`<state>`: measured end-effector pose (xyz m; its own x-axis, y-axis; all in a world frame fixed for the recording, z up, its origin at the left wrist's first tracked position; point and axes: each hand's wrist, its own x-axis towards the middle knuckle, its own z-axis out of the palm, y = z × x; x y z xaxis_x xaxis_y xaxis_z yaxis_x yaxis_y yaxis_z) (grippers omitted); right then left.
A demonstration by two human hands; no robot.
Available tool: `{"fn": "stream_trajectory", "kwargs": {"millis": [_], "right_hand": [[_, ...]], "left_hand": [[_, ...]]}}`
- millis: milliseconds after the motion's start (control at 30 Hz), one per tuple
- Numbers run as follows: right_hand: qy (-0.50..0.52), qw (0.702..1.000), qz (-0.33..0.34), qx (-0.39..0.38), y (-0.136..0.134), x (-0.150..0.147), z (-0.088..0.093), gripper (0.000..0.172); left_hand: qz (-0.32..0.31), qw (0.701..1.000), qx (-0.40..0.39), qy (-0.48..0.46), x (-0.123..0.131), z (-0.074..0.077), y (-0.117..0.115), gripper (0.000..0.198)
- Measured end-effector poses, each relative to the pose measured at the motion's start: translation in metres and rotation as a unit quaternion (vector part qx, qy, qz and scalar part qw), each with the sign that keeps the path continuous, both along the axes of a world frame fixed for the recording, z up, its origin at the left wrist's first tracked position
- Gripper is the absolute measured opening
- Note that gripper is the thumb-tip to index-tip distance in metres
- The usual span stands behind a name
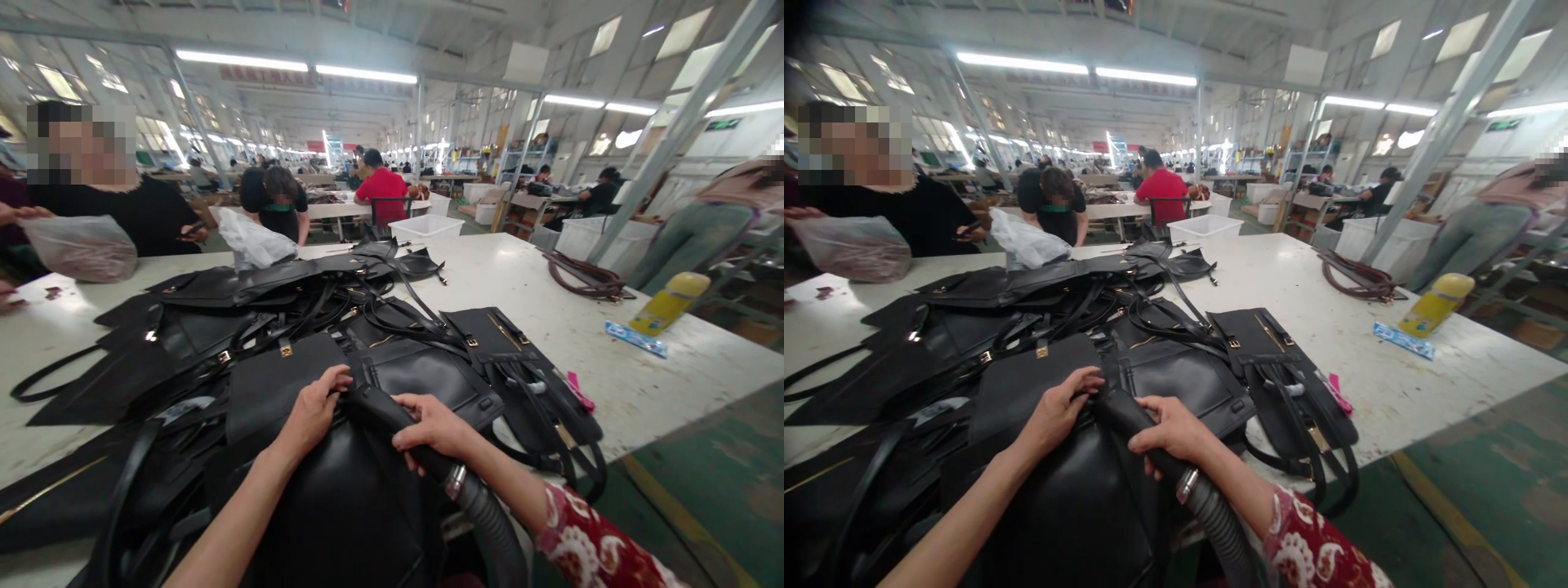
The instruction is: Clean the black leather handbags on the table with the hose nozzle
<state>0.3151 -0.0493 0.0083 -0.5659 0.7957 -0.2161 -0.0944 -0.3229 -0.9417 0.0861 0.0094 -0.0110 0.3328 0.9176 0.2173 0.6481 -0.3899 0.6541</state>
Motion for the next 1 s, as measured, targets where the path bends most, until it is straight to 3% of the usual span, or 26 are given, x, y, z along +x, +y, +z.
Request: {"fn": "stream_trajectory", "kwargs": {"millis": [167, 400, 533, 667, 767, 833, 900, 1000], "right_hand": [[0.036, 0.995, -0.079, 0.052, 0.011, -0.014, -0.003, 0.069], [0.02, 0.984, -0.162, 0.066, -0.019, 0.035, -0.003, 0.066], [-0.009, 0.982, -0.187, 0.037, -0.049, 0.054, -0.004, 0.068], [-0.026, 0.977, -0.21, 0.015, -0.08, 0.066, 0.002, 0.072], [-0.019, 0.972, -0.233, 0.012, -0.098, 0.074, 0.012, 0.076], [-0.022, 0.966, -0.256, 0.012, -0.108, 0.078, 0.017, 0.076], [-0.03, 0.961, -0.276, 0.01, -0.115, 0.079, 0.02, 0.074], [-0.027, 0.954, -0.297, 0.01, -0.122, 0.077, 0.019, 0.072]], "left_hand": [[0.029, 0.999, 0.015, -0.011, -0.002, -0.002, 0.0, 0.049], [0.021, 0.999, 0.029, 0.005, -0.002, -0.003, -0.001, 0.041], [0.014, 0.992, 0.078, 0.101, 0.006, -0.001, 0.0, 0.031], [0.052, 0.958, 0.141, 0.245, 0.01, 0.017, 0.012, 0.018], [0.168, 0.929, 0.2, 0.264, 0.003, 0.041, 0.027, 0.023], [0.209, 0.917, 0.236, 0.245, 0.001, 0.054, 0.029, 0.034], [0.159, 0.935, 0.244, 0.204, 0.009, 0.058, 0.022, 0.048], [-0.059, 0.978, 0.156, 0.127, 0.037, 0.046, -0.003, 0.051]]}}
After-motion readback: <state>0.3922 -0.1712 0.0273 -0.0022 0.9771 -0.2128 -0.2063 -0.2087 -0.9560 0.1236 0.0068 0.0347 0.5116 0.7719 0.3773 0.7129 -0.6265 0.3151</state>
